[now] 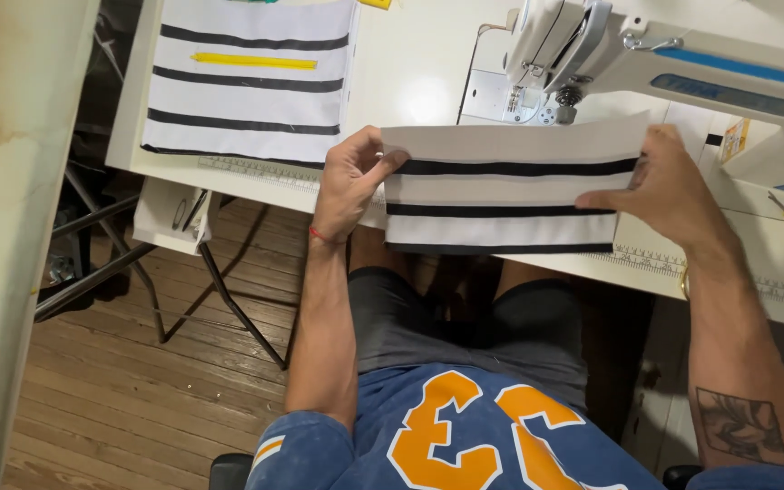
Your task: Cutting striped fabric pieces along lines using scissors at a sewing station
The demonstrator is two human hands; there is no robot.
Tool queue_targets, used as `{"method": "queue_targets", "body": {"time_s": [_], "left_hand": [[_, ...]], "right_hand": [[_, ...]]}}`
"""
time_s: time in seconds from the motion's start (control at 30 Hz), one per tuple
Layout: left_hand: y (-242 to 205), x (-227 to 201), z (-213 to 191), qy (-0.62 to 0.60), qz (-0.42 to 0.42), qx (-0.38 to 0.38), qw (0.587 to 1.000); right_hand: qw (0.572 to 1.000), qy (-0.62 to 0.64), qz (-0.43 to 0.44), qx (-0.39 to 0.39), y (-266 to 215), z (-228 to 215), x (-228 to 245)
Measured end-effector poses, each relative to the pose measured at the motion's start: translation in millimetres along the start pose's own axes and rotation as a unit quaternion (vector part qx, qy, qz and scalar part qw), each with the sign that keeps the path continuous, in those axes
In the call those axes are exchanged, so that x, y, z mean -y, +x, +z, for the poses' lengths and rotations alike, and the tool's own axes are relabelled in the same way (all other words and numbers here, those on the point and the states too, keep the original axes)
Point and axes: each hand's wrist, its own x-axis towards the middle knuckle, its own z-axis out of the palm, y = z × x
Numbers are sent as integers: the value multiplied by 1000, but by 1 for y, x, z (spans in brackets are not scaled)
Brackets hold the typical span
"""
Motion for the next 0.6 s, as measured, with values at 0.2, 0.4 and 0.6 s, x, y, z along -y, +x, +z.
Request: {"method": "queue_targets", "body": {"time_s": [0.2, 0.4, 0.6], "left_hand": [[-20, -12, -11, -54, 18, -64, 996], [-26, -41, -16, -31, 0, -58, 998], [-26, -75, -7, 12, 42, -52, 998]], "right_hand": [[918, 391, -55, -24, -51, 7, 15], [917, 373, -98, -105, -62, 22, -30], [872, 461, -117, -115, -89, 3, -3]]}}
